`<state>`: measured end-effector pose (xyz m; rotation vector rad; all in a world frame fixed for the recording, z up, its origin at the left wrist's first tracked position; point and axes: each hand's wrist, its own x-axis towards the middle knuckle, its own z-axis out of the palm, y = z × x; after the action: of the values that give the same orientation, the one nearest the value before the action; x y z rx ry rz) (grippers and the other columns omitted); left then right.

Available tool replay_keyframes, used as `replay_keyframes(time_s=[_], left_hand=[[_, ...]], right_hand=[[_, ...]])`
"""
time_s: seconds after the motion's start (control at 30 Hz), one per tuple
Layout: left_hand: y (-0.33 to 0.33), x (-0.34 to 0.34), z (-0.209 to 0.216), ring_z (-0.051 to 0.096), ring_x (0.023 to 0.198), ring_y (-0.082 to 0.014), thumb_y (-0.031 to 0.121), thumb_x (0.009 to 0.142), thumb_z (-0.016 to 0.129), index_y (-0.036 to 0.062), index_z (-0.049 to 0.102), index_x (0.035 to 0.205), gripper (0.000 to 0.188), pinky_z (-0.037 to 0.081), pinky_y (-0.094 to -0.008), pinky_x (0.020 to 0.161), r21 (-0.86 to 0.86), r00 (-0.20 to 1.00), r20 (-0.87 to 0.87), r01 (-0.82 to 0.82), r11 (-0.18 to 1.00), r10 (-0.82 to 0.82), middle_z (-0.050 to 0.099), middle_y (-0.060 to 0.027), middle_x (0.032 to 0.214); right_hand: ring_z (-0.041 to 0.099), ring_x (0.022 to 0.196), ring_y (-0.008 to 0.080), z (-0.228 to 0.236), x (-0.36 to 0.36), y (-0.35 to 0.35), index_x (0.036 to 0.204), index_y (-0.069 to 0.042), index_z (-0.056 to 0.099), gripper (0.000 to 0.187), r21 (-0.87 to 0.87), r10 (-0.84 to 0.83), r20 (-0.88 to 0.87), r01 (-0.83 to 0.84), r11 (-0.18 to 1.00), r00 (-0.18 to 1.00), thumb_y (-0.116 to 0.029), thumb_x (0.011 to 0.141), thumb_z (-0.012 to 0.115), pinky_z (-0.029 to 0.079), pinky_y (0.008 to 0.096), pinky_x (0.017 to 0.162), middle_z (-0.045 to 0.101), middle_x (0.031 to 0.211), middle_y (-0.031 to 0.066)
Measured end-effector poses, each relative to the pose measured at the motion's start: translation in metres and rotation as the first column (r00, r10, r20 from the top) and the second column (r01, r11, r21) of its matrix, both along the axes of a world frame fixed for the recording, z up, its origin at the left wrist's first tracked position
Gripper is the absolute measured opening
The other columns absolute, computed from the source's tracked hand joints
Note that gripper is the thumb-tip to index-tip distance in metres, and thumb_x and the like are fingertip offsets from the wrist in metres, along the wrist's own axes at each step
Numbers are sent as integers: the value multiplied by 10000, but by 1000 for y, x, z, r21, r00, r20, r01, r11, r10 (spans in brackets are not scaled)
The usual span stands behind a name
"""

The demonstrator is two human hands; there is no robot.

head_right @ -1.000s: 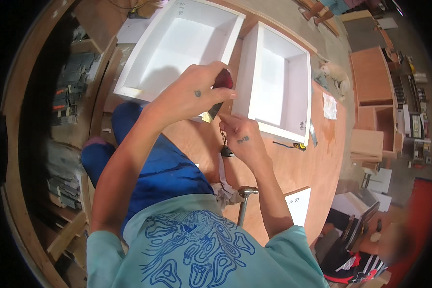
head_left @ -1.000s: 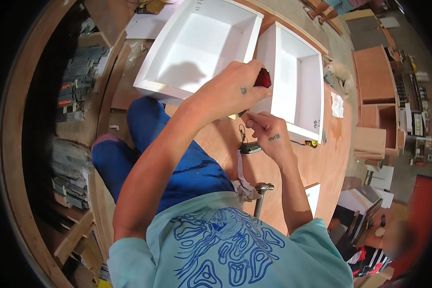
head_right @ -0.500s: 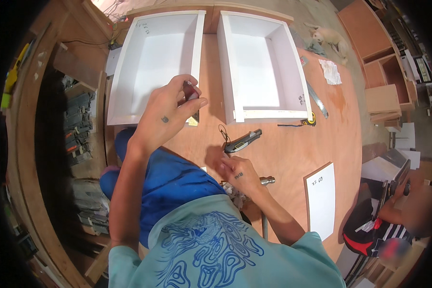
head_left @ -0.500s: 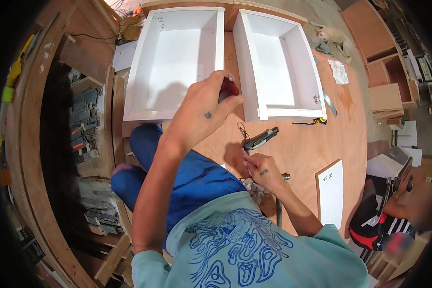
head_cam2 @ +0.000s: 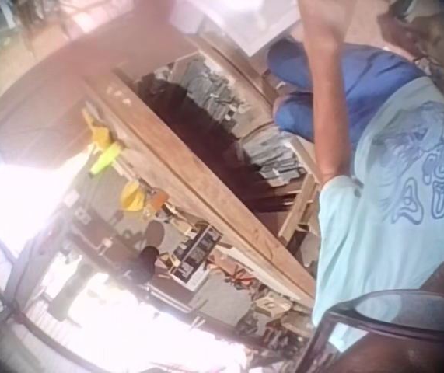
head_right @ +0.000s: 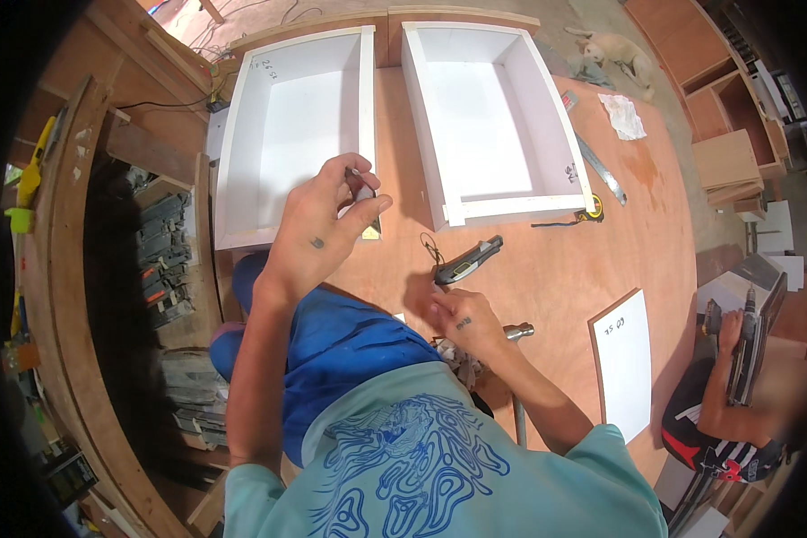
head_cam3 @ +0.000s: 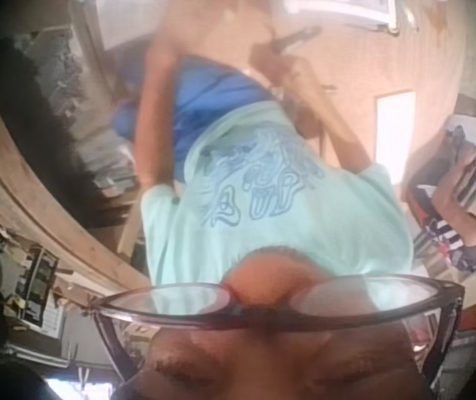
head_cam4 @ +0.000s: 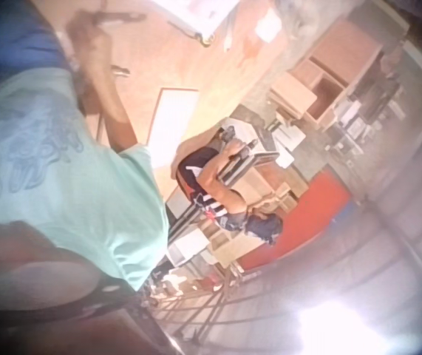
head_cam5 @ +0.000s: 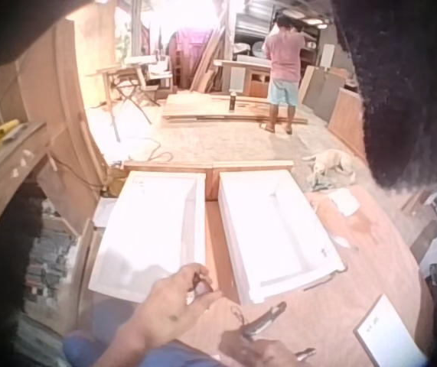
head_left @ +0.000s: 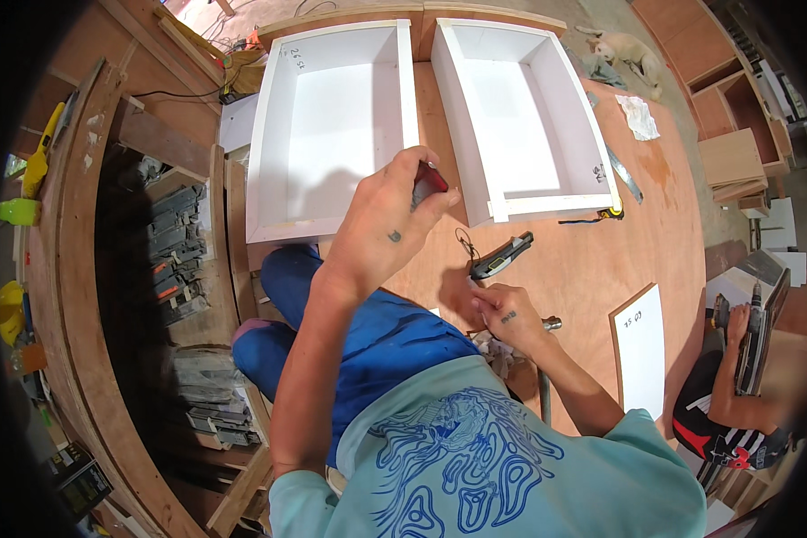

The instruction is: The person is assembling two white wooden boxes on the floor. They use a hammer to drive nails into the box edges and a red sanding block to smooth the surfaces. The person repeatedly hammers nails and sands the boxes throughout the clip.

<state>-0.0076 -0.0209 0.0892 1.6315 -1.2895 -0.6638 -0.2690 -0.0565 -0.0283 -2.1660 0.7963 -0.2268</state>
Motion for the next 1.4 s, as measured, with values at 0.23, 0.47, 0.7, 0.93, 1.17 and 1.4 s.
replay_keyframes(time_s=[0.23, 0.47, 0.7, 0.93, 1.17, 1.4], left_hand=[[3, -4, -1, 628, 850, -173, 89, 921, 744, -39, 546, 1168, 341, 556, -334, 804, -53, 997, 72, -16, 998, 20, 652, -127, 941], [5, -7, 0, 665, 908, -202, 84, 911, 756, -16, 539, 1189, 366, 566, -346, 873, -41, 996, 86, -16, 999, 19, 665, -136, 975], [1, -9, -7, 675, 768, -293, 102, 914, 743, -18, 538, 1163, 345, 541, -379, 725, -174, 988, 147, -10, 985, 36, 687, -164, 872], [2, -8, -13, 669, 757, -269, 100, 908, 753, -19, 543, 1166, 353, 537, -365, 715, -153, 993, 103, -33, 988, 49, 674, -145, 845], [3, -10, -6, 664, 887, -203, 67, 899, 760, -12, 549, 1194, 371, 546, -334, 852, -60, 996, 81, -43, 997, 48, 670, -125, 962], [6, -8, -9, 678, 923, -198, 74, 902, 758, -11, 553, 1187, 362, 567, -348, 905, -62, 999, 38, -37, 997, 39, 673, -122, 1010]], right_hand=[[671, 712, 372, 0, -4, 2, 1027, 20, 738, 165, 54, -54, 5, 53, 997, 999, -24, 885, 668, 528, 418, 649, 688, 811, 206], [675, 719, 359, 5, -14, 1, 1035, 24, 738, 179, -1, -126, 9, 126, 992, 992, -13, 873, 672, 531, 404, 655, 694, 820, 188], [680, 755, 342, -12, -78, 18, 1125, 23, 707, 266, -140, -286, 26, 287, 948, 958, -15, 865, 671, 534, 411, 646, 667, 930, 175], [565, 1093, 410, -28, -152, 66, 1314, 45, 551, 493, -305, -438, -164, 377, 875, 884, -31, 848, 692, 493, 459, 915, 545, 1177, 236], [572, 968, 429, -61, -194, 91, 1332, 56, 483, 476, -189, -390, -301, 346, 919, 870, -49, 894, 637, 497, 477, 851, 543, 1080, 264], [573, 739, 238, 29, -119, 18, 1313, 12, 549, 324, 219, -405, -222, 450, 866, 887, -115, 1016, 578, 486, 376, 656, 533, 845, 112]])
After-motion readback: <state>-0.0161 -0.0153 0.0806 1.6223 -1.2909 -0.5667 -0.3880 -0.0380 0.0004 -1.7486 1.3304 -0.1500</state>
